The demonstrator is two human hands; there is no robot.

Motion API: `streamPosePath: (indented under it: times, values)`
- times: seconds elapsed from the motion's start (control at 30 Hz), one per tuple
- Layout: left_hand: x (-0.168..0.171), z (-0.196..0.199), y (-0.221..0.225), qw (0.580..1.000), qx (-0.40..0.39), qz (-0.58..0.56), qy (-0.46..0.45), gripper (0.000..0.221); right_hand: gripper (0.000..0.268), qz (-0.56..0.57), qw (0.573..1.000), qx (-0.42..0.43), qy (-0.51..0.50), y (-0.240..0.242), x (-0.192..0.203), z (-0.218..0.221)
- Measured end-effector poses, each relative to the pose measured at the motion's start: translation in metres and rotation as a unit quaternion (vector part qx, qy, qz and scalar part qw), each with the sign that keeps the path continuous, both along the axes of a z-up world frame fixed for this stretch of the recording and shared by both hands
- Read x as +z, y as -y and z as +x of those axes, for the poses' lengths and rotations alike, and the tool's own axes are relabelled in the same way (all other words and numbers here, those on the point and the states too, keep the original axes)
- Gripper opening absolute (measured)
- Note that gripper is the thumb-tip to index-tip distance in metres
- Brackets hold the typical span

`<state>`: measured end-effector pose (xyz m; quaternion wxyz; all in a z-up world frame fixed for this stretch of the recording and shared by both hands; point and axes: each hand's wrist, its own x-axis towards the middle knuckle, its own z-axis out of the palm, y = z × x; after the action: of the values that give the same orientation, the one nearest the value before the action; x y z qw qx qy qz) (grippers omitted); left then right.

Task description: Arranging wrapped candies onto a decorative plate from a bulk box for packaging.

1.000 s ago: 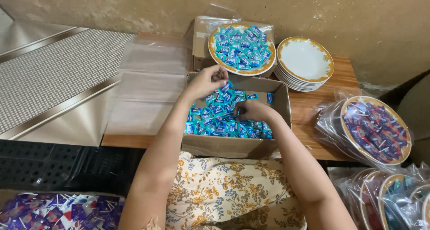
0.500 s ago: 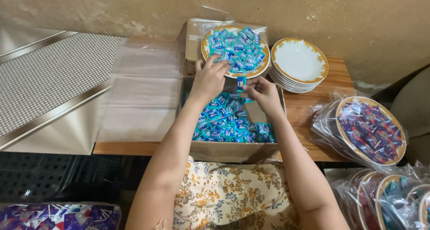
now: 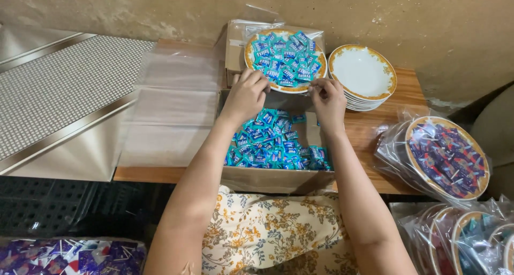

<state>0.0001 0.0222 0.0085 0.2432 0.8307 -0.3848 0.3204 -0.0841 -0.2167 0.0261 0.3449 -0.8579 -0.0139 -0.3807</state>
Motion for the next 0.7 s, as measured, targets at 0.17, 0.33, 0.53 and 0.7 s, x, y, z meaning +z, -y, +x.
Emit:
streamPosePath:
  times: [0.17,0.33,0.53,0.7]
  values:
    - [-0.021,0.001,-0.018,0.985,-0.05,0.059,-0.151,0.03,0.015,0.007,0.995,-0.007,-0.096,0.025,-0.024,0.003]
    - [-0.112,0.029,-0.014,0.855,0.058,0.29,-0.426,0.065,0.051,-0.113,0.885,0.02,-0.452,0.019,-0.052,0.003]
    - [-0.065,-0.009,-0.008,0.831,-0.001,0.28,-0.48,0.052,0.06,-0.189,0.806,0.182,-0.531,-0.043,-0.035,-0.014]
    - [-0.058,-0.015,-0.012,0.809,-0.099,0.291,-0.502,0.055,0.055,-0.241,0.803,0.243,-0.487,-0.043,-0.054,-0.007]
